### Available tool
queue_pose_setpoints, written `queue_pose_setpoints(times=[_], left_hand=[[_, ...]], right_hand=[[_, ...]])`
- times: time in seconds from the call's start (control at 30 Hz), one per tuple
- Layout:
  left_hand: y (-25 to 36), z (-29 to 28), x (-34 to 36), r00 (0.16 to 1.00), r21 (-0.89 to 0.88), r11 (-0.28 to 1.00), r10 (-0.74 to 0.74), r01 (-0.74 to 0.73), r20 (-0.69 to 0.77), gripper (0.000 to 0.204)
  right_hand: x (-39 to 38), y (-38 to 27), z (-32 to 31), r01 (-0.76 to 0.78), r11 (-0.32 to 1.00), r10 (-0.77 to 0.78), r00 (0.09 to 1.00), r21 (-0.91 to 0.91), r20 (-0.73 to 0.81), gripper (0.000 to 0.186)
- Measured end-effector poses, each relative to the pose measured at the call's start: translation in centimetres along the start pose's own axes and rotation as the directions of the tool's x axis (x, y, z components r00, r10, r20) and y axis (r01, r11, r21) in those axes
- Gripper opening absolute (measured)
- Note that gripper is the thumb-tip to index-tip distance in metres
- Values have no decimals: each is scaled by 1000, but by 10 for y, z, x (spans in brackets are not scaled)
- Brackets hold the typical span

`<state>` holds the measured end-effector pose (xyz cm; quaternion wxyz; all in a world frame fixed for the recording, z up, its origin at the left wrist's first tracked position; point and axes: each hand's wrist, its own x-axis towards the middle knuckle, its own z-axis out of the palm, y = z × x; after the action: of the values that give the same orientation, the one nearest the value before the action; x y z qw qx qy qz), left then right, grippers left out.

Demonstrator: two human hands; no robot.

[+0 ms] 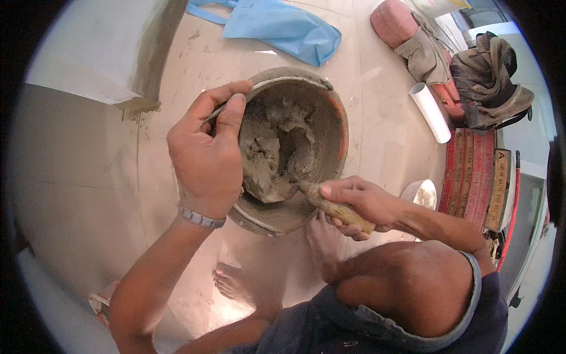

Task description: The person mixes cement in a bucket using a trowel, then scoops and applies the cement to the floor near a wall using a trowel and a larger flat tool. The person smooths the applied cement along the base of the wall.

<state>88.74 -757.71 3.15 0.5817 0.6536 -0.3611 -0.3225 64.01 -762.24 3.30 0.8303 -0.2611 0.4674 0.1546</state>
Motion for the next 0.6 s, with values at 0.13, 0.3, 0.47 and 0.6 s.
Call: queue_pose_setpoints(times=[0.13, 0.3, 0.47, 0.6], left_hand=[[-4, -6, -3, 998, 9, 998, 56, -56, -2, 18], [-6, -1, 9, 998, -5, 999, 49, -50, -29, 16], [-8, -1, 40, 994, 194, 975, 113, -110, -8, 13], [3, 6, 62, 996, 297, 953, 34, -58, 85, 14]], right_hand=[[19, 19, -5, -330, 569, -85, 887, 753, 453, 48], [-17, 9, -16, -289, 625, -83, 899, 725, 429, 52], [-74, -61, 17, -127, 962, 81, 978, -242, -190, 48], [-109, -99, 61, -270, 419, -231, 892, -867, -389, 44]])
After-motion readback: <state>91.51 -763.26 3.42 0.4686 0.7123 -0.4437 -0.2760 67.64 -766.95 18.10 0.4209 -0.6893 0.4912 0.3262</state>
